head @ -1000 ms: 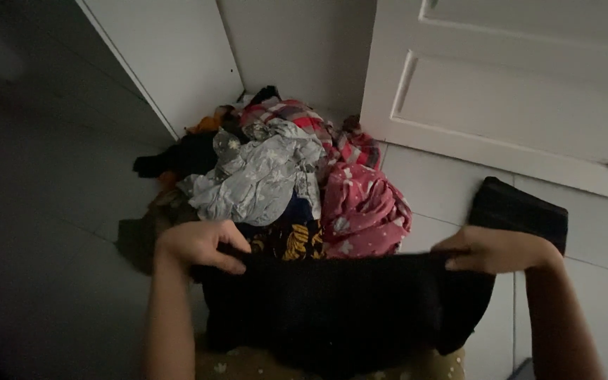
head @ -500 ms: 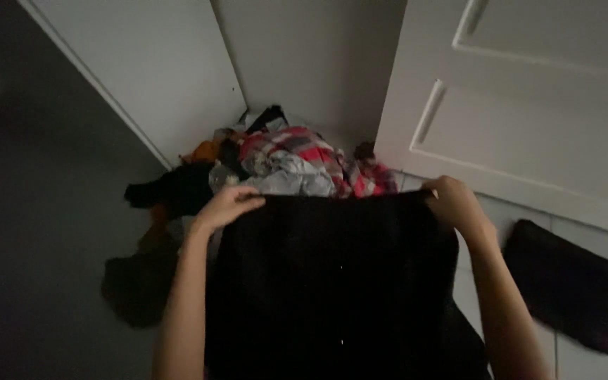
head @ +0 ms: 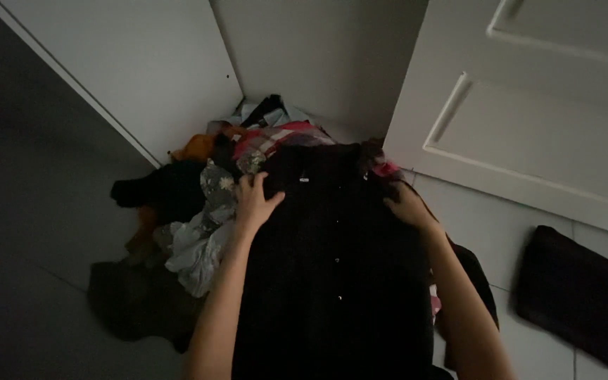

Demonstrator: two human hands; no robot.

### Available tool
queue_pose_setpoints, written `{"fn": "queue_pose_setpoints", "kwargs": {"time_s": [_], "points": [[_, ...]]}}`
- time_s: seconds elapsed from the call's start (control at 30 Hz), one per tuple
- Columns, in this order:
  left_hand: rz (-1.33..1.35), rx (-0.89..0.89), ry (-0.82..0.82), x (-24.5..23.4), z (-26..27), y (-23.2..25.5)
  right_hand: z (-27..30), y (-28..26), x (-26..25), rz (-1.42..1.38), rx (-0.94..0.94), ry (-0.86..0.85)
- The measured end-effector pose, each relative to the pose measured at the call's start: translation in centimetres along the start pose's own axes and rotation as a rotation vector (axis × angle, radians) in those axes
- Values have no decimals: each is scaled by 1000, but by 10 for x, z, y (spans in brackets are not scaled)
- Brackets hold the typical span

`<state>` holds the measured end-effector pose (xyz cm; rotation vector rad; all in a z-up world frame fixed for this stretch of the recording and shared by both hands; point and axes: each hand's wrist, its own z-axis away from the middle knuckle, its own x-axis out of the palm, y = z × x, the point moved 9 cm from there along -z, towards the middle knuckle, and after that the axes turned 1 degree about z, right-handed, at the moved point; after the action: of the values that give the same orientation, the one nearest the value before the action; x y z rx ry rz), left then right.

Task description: The person sits on the floor and folds a black garment by hand, smoothing and aligning it into a compact rectangle. The folded item is placed on the floor beside a pile of other clothes.

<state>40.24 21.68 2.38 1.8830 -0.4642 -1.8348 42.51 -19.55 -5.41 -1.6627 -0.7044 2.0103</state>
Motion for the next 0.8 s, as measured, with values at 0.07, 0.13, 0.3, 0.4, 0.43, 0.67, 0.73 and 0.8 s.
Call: {"fn": "queue_pose_setpoints", "kwargs": {"time_s": [0.07, 0.13, 0.3, 0.4, 0.43, 0.67, 0.73, 0.8], "points": [[117, 39, 85, -19, 28, 11, 10, 24, 16, -47, 104, -63], [66, 94, 140, -30, 54, 29, 30, 12, 18, -72, 184, -114], [-147, 98, 100, -33, 86, 29, 42, -11, 41, -72, 149, -214], [-244, 27, 18, -24, 91, 8, 37, -9, 53, -56, 17, -146], [-184, 1, 17, -29, 94, 8, 40, -20, 49, -71, -40, -77], [-23, -40, -9, -52, 60, -18, 59, -116, 35, -132, -306, 66], [-13, -38, 32, -71, 45, -28, 55, -137, 36, -97, -342, 68], [-4, -39, 75, -89, 36, -34, 46, -158, 40, -63, -381, 67]]}}
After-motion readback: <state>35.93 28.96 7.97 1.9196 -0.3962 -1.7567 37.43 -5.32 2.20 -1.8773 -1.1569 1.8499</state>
